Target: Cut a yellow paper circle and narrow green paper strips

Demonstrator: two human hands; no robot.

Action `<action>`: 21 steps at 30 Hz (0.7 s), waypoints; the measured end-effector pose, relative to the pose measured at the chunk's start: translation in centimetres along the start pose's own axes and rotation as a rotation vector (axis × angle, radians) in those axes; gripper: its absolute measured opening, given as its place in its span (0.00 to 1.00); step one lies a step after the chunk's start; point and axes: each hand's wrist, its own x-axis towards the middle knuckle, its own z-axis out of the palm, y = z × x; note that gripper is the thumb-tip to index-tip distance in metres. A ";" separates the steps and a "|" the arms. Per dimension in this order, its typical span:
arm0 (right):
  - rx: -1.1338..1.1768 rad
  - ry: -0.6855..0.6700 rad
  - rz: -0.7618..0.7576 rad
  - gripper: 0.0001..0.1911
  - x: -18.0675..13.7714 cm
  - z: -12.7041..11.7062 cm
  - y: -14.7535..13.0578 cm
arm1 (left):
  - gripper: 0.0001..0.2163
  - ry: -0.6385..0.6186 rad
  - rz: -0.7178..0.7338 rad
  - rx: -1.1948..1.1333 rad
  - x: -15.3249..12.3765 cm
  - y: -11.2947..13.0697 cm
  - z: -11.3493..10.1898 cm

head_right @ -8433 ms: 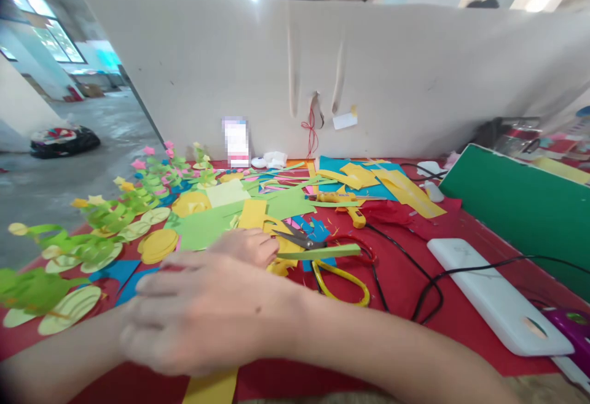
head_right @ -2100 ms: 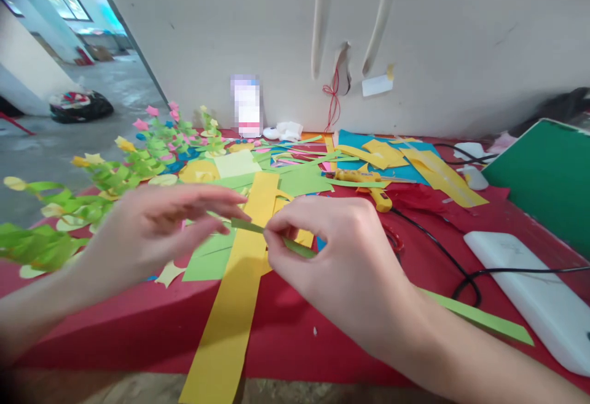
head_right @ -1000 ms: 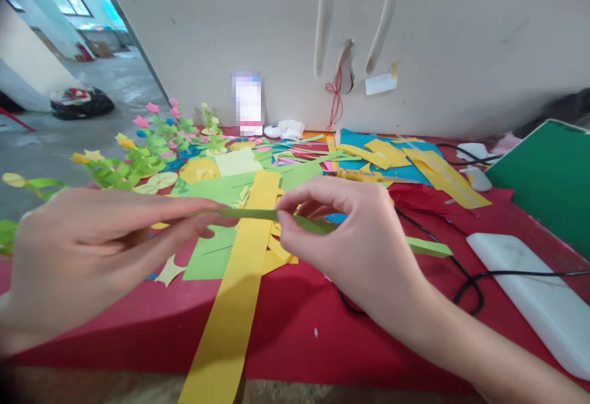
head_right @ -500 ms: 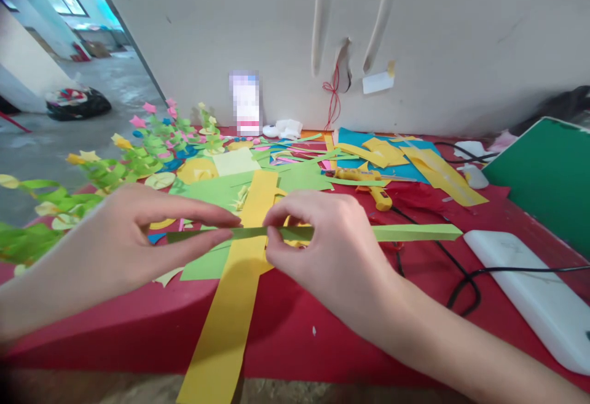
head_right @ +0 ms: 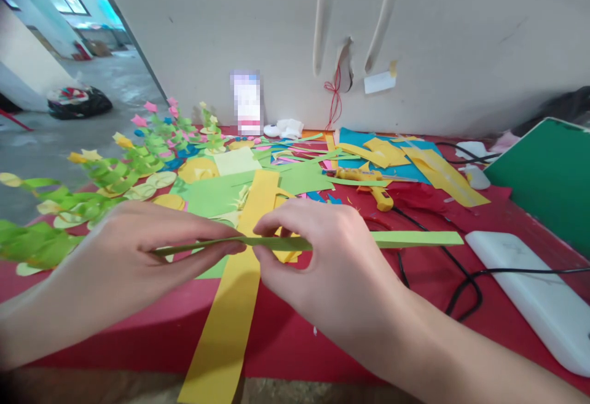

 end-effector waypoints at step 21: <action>-0.135 0.016 -0.005 0.06 0.5 -1.2 1.5 | 0.09 -0.173 -0.130 0.185 0.1 -1.3 -0.8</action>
